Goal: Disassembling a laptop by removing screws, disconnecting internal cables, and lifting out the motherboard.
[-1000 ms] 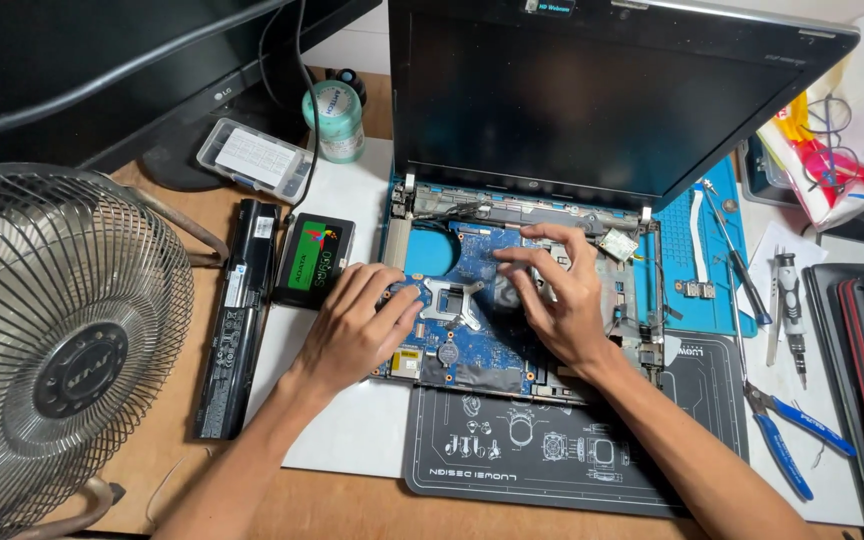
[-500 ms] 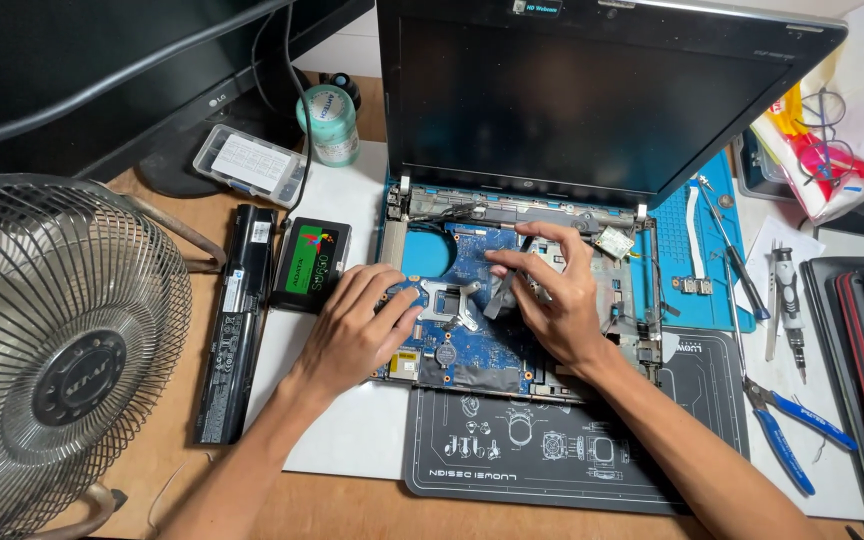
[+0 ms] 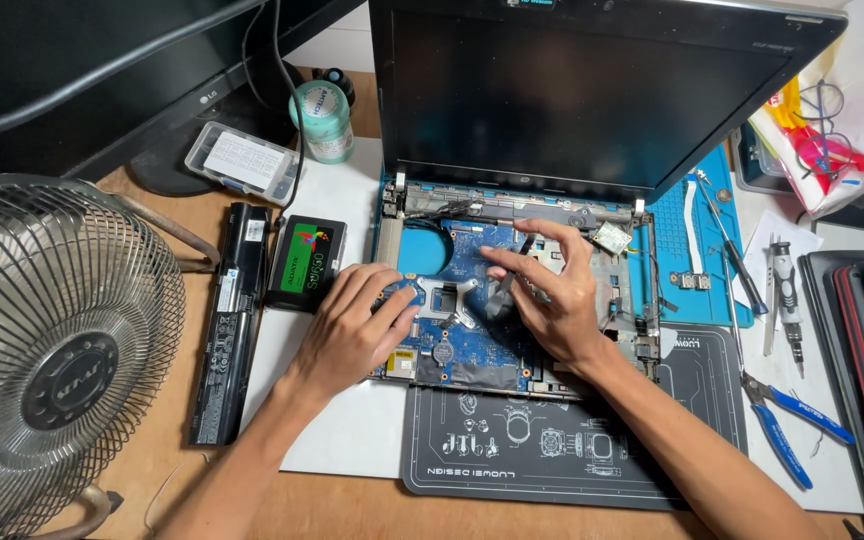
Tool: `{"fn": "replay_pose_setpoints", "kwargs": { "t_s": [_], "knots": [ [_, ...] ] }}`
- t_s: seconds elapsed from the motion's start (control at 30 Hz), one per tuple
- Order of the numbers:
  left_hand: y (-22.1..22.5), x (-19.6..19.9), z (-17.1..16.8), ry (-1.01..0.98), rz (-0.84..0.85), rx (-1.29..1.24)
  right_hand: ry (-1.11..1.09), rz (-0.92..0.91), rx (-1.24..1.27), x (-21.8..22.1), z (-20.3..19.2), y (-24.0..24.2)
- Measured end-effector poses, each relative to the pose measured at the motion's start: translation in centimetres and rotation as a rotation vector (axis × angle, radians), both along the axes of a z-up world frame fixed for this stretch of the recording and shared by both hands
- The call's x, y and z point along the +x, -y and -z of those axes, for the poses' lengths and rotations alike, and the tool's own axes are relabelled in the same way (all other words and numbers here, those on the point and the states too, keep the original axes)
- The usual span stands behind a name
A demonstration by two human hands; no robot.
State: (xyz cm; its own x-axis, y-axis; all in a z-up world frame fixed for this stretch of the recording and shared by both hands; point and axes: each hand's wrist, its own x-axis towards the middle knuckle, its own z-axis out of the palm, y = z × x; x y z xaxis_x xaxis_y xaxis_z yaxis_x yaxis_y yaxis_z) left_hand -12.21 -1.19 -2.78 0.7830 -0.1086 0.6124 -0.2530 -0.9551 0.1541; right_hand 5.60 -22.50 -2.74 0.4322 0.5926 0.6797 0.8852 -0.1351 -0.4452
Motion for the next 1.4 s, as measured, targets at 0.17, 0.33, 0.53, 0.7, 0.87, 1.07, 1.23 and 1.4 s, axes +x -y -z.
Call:
{"fn": "replay_pose_setpoints", "kwargs": {
  "t_s": [0.17, 0.33, 0.53, 0.7, 0.87, 1.07, 1.23, 1.4],
  "knots": [
    [-0.2, 0.0, 0.0, -0.005, 0.004, -0.01, -0.004, -0.001, -0.009, -0.1, 0.2, 0.0],
    [-0.2, 0.0, 0.2, -0.006, 0.003, 0.001, 0.019, -0.004, 0.005, -0.2, -0.1, 0.0],
    [-0.3, 0.0, 0.4, 0.004, 0.0, 0.006, 0.018, -0.009, 0.029, -0.2, -0.2, 0.0],
    [-0.3, 0.0, 0.3, -0.011, -0.001, 0.003, 0.052, 0.004, 0.034, -0.5, -0.9, -0.2],
    [-0.2, -0.1, -0.2, -0.008, -0.005, 0.007, 0.059, -0.017, 0.039, -0.1, -0.3, -0.2],
    [-0.2, -0.1, -0.2, -0.007, -0.012, 0.014, 0.014, -0.083, 0.047, -0.6, -0.5, -0.4],
    [-0.1, 0.0, -0.1, -0.017, -0.021, 0.008, 0.02, -0.086, 0.029, -0.6, 0.6, -0.2],
    [0.1, -0.1, -0.5, -0.051, -0.024, -0.019, -0.122, -0.11, -0.046, -1.1, -0.2, -0.5]
  ]
}}
